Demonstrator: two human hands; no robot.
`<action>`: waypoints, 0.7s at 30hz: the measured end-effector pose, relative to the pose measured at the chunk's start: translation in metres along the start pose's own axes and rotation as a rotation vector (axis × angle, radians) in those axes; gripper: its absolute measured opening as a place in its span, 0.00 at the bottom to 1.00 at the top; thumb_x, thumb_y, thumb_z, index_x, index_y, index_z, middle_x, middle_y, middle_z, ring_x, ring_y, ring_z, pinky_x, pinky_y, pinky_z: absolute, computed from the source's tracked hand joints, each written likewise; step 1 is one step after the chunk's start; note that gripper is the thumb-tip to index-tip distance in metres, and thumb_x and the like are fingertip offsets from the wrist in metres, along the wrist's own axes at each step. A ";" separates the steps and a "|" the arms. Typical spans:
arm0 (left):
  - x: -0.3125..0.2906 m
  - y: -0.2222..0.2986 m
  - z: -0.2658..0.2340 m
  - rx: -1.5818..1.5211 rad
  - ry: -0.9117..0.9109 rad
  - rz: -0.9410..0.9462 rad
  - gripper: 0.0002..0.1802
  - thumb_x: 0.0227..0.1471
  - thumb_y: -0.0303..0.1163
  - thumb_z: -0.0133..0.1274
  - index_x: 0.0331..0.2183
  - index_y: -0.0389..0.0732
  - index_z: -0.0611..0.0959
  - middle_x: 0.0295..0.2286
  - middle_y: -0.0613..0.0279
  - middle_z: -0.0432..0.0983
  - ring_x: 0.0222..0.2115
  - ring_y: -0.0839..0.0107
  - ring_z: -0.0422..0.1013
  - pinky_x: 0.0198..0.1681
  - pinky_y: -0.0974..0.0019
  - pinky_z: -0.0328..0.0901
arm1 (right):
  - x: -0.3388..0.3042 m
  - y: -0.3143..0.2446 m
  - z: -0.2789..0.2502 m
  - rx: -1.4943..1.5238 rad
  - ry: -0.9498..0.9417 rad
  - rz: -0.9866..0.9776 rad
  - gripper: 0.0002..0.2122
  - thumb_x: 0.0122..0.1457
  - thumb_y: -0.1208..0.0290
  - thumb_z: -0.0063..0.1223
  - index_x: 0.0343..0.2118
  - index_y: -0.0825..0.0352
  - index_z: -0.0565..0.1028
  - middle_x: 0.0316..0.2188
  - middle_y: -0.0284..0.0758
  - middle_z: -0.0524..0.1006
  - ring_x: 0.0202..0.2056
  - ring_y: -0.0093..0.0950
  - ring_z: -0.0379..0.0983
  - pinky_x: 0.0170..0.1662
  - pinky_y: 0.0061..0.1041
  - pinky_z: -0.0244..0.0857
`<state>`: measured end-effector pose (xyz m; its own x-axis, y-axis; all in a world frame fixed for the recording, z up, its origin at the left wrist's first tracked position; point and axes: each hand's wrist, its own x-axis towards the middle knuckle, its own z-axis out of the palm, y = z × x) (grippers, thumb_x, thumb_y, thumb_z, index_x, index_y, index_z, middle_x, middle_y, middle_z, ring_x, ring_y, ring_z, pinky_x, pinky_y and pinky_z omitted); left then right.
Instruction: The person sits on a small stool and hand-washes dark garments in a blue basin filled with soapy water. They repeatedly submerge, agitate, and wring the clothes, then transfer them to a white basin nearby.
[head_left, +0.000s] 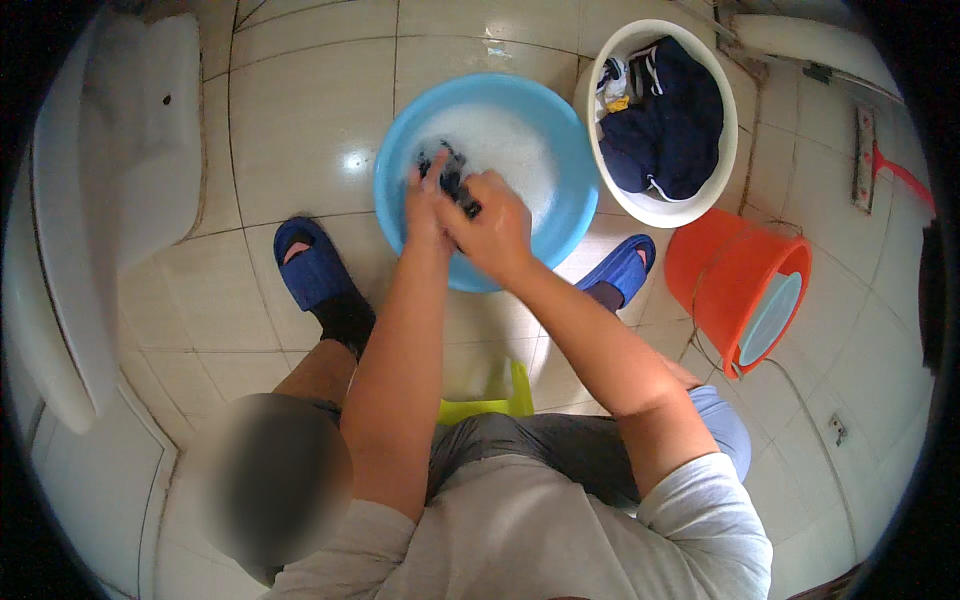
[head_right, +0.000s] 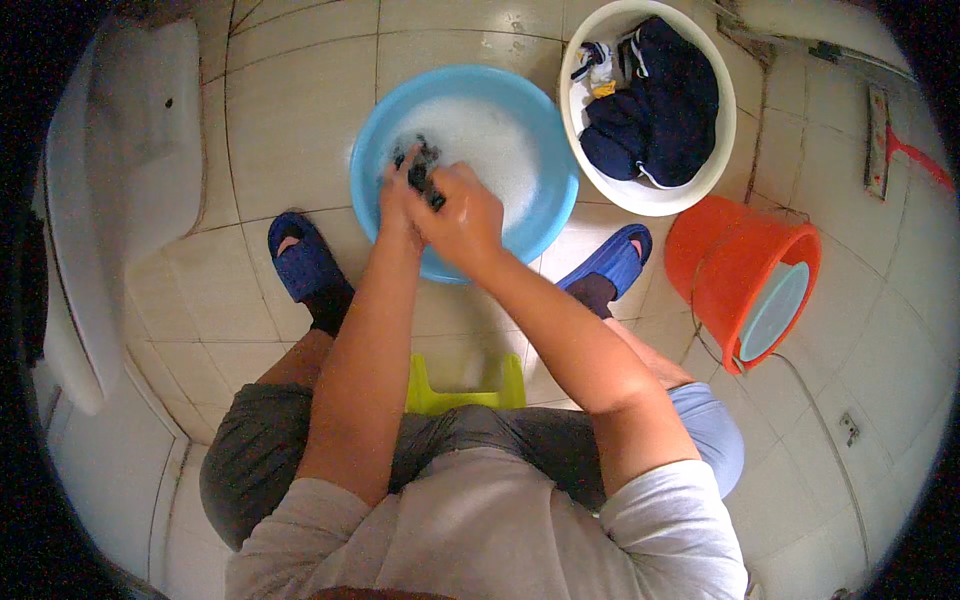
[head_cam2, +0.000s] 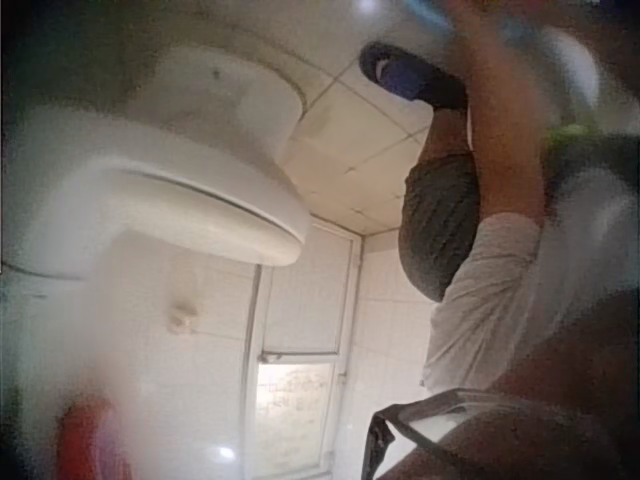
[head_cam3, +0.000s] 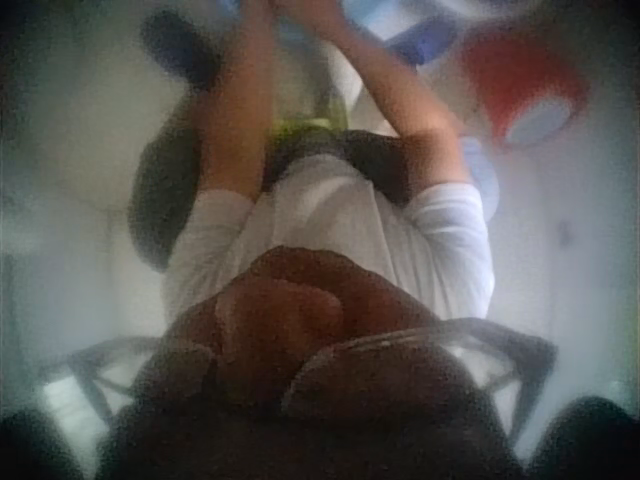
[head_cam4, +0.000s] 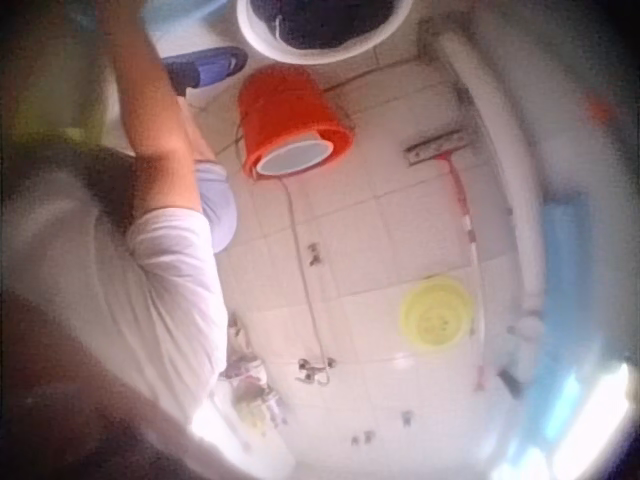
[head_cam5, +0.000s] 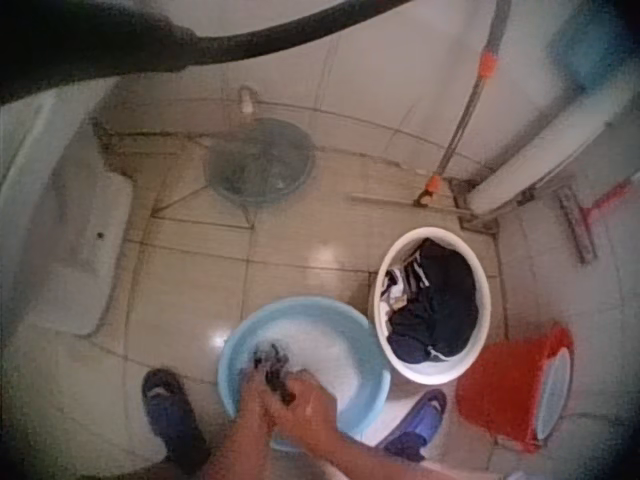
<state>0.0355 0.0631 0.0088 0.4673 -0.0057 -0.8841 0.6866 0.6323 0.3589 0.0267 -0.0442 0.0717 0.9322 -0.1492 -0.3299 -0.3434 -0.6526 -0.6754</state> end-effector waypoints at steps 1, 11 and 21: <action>-0.002 -0.004 0.003 -0.017 -0.041 0.078 0.28 0.67 0.44 0.61 0.59 0.36 0.80 0.52 0.49 0.81 0.48 0.57 0.80 0.52 0.52 0.77 | 0.003 0.001 0.000 -0.047 -0.023 0.016 0.17 0.64 0.55 0.62 0.32 0.68 0.84 0.39 0.52 0.84 0.43 0.55 0.82 0.45 0.52 0.75; -0.009 -0.020 0.003 0.067 -0.012 0.045 0.31 0.67 0.48 0.60 0.57 0.29 0.81 0.56 0.49 0.80 0.55 0.56 0.77 0.59 0.55 0.71 | 0.023 0.032 0.003 -0.111 0.098 -0.051 0.23 0.69 0.48 0.57 0.37 0.68 0.85 0.38 0.51 0.83 0.43 0.56 0.82 0.46 0.53 0.76; -0.003 -0.044 -0.006 -0.309 0.104 -0.197 0.43 0.71 0.69 0.45 0.74 0.56 0.63 0.68 0.60 0.67 0.66 0.52 0.66 0.65 0.32 0.64 | 0.029 0.071 0.052 0.092 0.011 0.215 0.28 0.54 0.60 0.75 0.59 0.59 0.82 0.60 0.53 0.74 0.56 0.54 0.76 0.59 0.46 0.74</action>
<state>0.0007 0.0399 -0.0061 0.2726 -0.0816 -0.9586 0.5500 0.8307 0.0857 0.0234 -0.0564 -0.0201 0.8376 -0.2857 -0.4656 -0.5425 -0.5347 -0.6478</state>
